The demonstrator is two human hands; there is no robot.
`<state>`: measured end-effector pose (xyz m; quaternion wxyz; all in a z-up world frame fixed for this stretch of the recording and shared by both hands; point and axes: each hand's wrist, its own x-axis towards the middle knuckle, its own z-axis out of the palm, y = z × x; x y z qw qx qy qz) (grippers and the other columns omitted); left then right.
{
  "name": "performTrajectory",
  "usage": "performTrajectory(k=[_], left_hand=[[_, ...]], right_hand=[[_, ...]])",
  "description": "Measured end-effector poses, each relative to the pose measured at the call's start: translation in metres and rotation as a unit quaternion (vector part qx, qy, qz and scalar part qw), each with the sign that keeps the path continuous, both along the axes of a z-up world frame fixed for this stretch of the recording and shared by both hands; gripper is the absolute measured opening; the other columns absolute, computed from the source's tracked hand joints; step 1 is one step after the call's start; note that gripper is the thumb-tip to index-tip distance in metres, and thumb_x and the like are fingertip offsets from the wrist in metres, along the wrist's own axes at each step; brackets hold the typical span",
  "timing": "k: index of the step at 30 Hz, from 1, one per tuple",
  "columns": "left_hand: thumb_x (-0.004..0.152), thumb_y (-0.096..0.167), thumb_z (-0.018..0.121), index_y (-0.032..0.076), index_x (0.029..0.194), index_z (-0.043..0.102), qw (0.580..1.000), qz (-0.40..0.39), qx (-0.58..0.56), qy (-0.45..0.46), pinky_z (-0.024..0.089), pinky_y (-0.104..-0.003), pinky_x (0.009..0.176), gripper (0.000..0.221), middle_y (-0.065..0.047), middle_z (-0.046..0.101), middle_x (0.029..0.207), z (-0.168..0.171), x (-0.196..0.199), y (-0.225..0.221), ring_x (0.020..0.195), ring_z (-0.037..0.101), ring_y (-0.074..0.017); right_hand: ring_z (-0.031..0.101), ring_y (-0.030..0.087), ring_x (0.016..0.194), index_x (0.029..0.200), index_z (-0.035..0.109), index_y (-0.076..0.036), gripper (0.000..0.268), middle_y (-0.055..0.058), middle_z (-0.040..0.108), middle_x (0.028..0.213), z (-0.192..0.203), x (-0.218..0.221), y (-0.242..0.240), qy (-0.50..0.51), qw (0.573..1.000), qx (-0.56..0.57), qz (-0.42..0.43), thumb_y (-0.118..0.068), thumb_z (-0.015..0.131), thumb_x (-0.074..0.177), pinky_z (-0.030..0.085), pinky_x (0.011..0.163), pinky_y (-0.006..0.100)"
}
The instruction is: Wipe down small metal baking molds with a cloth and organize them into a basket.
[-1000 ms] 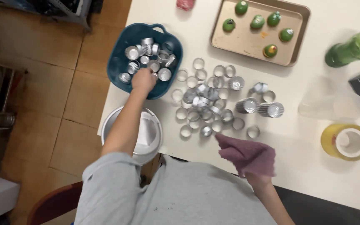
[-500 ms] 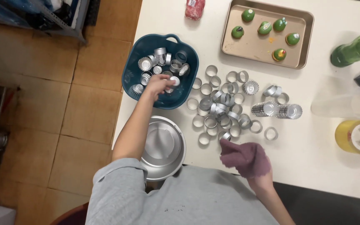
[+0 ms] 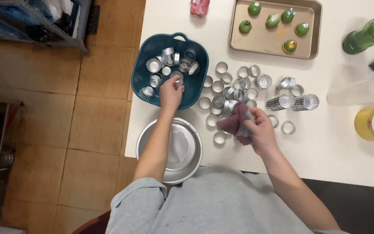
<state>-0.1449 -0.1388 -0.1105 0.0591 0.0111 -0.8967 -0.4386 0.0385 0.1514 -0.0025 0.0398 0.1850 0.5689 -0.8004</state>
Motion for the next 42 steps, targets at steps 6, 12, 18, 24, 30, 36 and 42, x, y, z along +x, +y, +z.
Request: performTrajectory(k=[6,12,18,24,30,36,42], left_hand=[[0.098,0.012,0.062,0.008,0.136,0.057,0.707,-0.006,0.638,-0.305,0.057,-0.040,0.089,0.038,-0.002,0.072,0.106,0.028,0.018,0.000,0.096,0.071,-0.0172],[0.110,0.013,0.052,-0.001,0.147,0.066,0.781,-0.096,0.596,-0.162,0.046,-0.028,0.085,0.042,-0.001,0.060,0.103,-0.005,0.086,0.105,0.092,0.054,-0.0108],[0.111,0.033,0.042,0.003,0.121,0.062,0.723,-0.080,0.681,-0.085,0.050,-0.029,0.097,0.038,-0.008,0.066,0.109,0.125,0.115,0.135,0.103,0.064,-0.0160],[0.109,0.039,0.040,0.007,0.128,0.055,0.752,-0.050,0.640,-0.151,0.046,-0.028,0.101,0.040,-0.004,0.064,0.118,0.125,0.121,0.154,0.111,0.062,-0.0134],[0.104,0.021,0.055,0.005,0.129,0.053,0.724,-0.106,0.660,-0.172,0.051,-0.029,0.091,0.029,-0.009,0.065,0.113,0.097,0.123,0.166,0.103,0.063,-0.0156],[0.108,0.014,0.054,0.006,0.128,0.056,0.776,-0.115,0.605,-0.135,0.049,-0.029,0.083,0.022,-0.018,0.071,0.106,0.093,0.133,0.183,0.093,0.064,-0.0159],[0.108,0.011,0.053,0.004,0.122,0.061,0.829,-0.094,0.547,-0.072,0.051,-0.030,0.098,0.017,-0.010,0.068,0.122,0.109,0.161,0.237,0.108,0.064,-0.0141]], right_hand=[[0.068,0.014,0.086,0.122,0.065,0.000,0.028,0.006,0.070,0.102,-0.027,-0.024,-0.005,-0.026,0.998,-0.057,-0.018,-0.005,0.059,0.095,0.056,0.076,0.029],[0.066,0.012,0.097,0.132,0.065,-0.002,0.034,0.005,0.070,0.113,-0.019,-0.035,-0.059,-0.002,0.997,-0.074,-0.002,-0.014,0.056,0.101,0.053,0.085,0.028],[0.060,0.021,0.120,0.125,0.062,-0.001,0.031,0.010,0.066,0.120,-0.001,-0.019,-0.058,0.188,0.935,0.270,0.135,-0.024,0.049,0.108,0.033,0.121,0.043],[0.056,0.040,0.120,0.124,0.058,0.007,0.043,0.023,0.060,0.121,-0.010,-0.014,-0.044,0.241,0.878,0.391,0.134,-0.031,0.044,0.109,0.019,0.130,0.049],[0.061,0.025,0.108,0.111,0.063,0.000,0.027,0.012,0.063,0.112,-0.030,-0.012,-0.001,0.156,0.913,0.349,0.147,-0.025,0.058,0.103,0.033,0.109,0.047],[0.066,0.019,0.107,0.119,0.058,-0.003,0.022,0.010,0.066,0.118,-0.017,0.021,0.051,0.123,0.987,-0.104,-0.007,-0.010,0.062,0.098,0.055,0.095,0.036],[0.067,0.013,0.103,0.139,0.053,-0.012,0.040,0.005,0.064,0.122,0.000,0.021,0.023,-0.022,0.977,-0.185,-0.100,-0.008,0.057,0.099,0.055,0.081,0.028]])
